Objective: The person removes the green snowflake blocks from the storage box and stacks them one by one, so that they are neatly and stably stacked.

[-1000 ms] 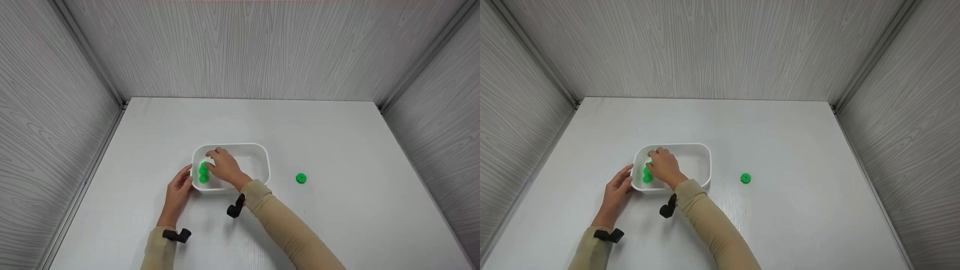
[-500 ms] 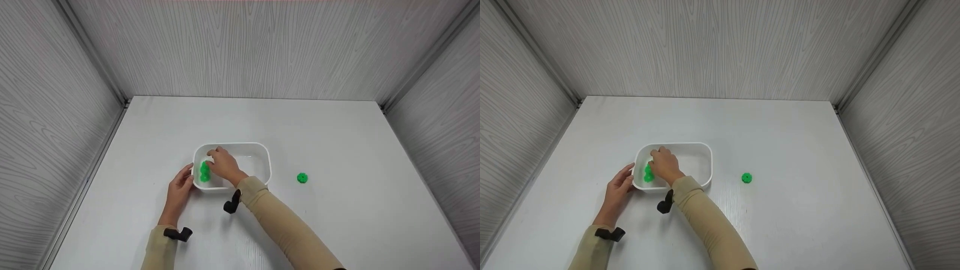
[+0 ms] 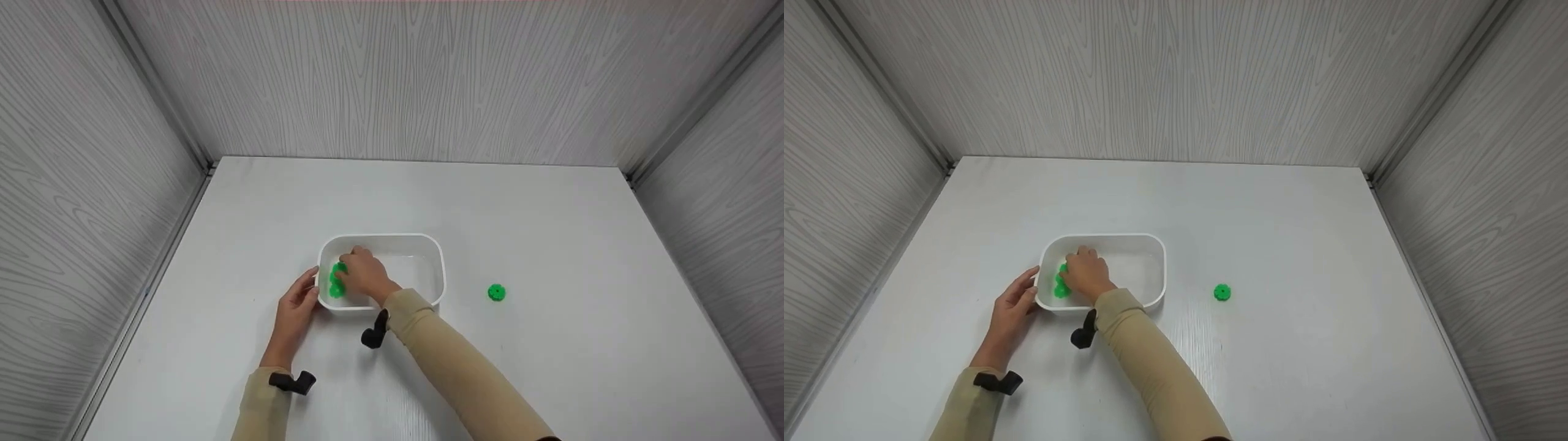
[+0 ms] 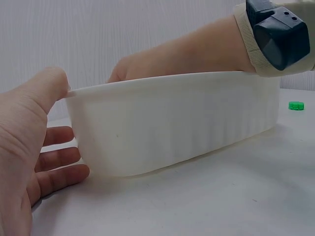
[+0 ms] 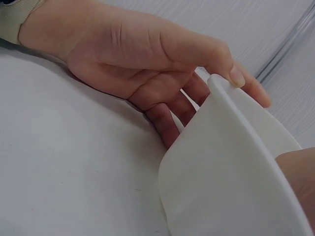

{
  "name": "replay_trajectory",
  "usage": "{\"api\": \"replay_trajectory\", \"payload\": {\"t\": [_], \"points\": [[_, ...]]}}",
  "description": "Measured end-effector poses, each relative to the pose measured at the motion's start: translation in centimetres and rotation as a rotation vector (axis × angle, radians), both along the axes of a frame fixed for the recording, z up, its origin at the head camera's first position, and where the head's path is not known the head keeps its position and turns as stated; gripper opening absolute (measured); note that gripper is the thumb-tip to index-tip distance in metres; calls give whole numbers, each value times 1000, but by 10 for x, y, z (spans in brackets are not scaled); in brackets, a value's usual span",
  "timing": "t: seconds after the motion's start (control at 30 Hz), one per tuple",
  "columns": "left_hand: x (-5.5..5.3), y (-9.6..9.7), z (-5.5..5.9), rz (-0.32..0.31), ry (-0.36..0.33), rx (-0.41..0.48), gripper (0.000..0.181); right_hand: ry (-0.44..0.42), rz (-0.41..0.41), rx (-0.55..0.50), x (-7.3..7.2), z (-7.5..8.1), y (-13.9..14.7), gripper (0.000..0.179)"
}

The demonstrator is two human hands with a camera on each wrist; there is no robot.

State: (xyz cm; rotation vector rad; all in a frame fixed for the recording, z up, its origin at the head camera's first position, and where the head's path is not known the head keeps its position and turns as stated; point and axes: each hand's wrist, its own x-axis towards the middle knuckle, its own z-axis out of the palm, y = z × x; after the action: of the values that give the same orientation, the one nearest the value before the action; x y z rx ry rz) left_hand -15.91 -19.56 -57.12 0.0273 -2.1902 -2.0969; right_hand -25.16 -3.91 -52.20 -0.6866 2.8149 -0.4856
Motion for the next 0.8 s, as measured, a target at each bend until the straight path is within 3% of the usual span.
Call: {"api": "replay_trajectory", "payload": {"t": [0.4,0.8], "points": [[2,0,7,-35,-60,21,42,40,34,126,3,-5,0,39],[2,2,-2,-16,5,-19,41,5,-38,-2,0,-10,1,29]]}}
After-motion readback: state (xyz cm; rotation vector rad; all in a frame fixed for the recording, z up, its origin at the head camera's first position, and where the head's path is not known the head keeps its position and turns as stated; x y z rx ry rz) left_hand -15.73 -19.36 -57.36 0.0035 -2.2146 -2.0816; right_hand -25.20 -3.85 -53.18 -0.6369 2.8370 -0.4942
